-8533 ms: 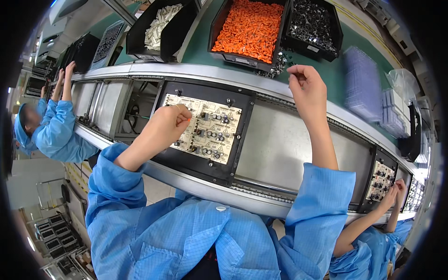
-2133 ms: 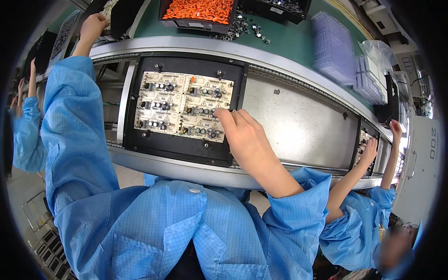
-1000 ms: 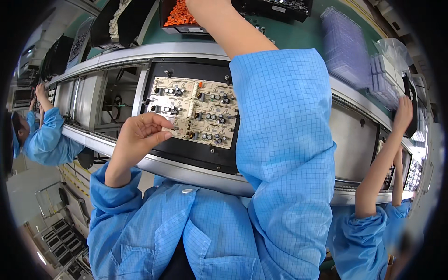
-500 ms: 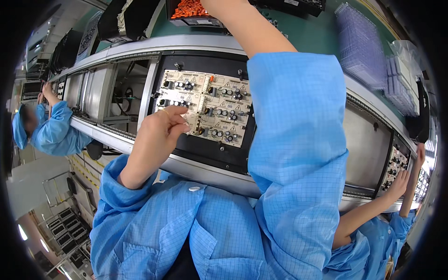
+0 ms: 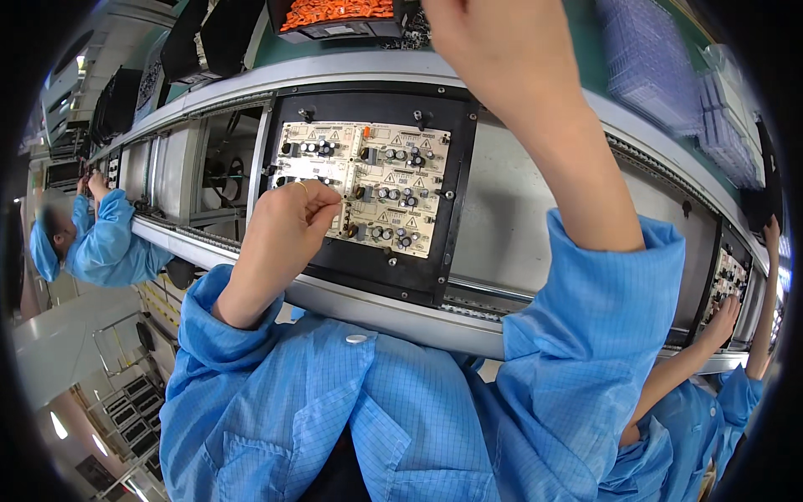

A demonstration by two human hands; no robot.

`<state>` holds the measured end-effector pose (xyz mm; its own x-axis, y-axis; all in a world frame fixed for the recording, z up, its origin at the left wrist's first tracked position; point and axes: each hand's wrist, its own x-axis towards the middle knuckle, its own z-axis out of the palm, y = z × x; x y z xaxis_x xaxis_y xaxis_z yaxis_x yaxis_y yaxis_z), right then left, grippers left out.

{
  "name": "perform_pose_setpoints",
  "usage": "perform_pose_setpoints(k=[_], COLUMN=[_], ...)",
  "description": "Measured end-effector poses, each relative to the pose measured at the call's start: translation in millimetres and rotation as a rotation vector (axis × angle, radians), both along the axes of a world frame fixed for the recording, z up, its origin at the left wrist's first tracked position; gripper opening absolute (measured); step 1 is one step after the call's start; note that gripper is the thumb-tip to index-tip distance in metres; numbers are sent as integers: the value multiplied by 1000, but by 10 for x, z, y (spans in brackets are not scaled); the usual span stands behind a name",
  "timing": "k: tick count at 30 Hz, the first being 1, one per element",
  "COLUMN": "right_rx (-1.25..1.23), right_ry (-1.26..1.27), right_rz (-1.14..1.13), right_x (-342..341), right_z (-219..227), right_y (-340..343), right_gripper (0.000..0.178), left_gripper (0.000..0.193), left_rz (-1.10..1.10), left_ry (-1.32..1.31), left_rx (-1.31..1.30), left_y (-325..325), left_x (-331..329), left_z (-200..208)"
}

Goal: The recorder is manually inserting small electronic components into multiple circuit boards on an assembly line.

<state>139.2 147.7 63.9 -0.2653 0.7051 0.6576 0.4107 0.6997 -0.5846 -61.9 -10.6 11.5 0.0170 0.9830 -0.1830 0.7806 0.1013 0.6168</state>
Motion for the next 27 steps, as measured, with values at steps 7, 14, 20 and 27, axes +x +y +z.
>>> perform_pose_setpoints(k=[7,14,20,27], right_rx=[-236,-582,-425,-297], right_ry=[-47,-137,-261,-382], right_rz=[18,273,271,263], right_x=[221,230,102,10], right_z=[-164,-507,-671,-785], right_y=[-155,-584,-967,-1003], right_gripper=[14,18,20,26], left_gripper=[15,14,13,14], left_rz=[-49,199,171,136], left_ry=[-76,-586,-954,-1024], left_rx=[-14,-223,-272,-218], left_y=[112,45,-41,-142], left_x=[-42,-277,-359,-321], left_z=[-85,65,-14,-88])
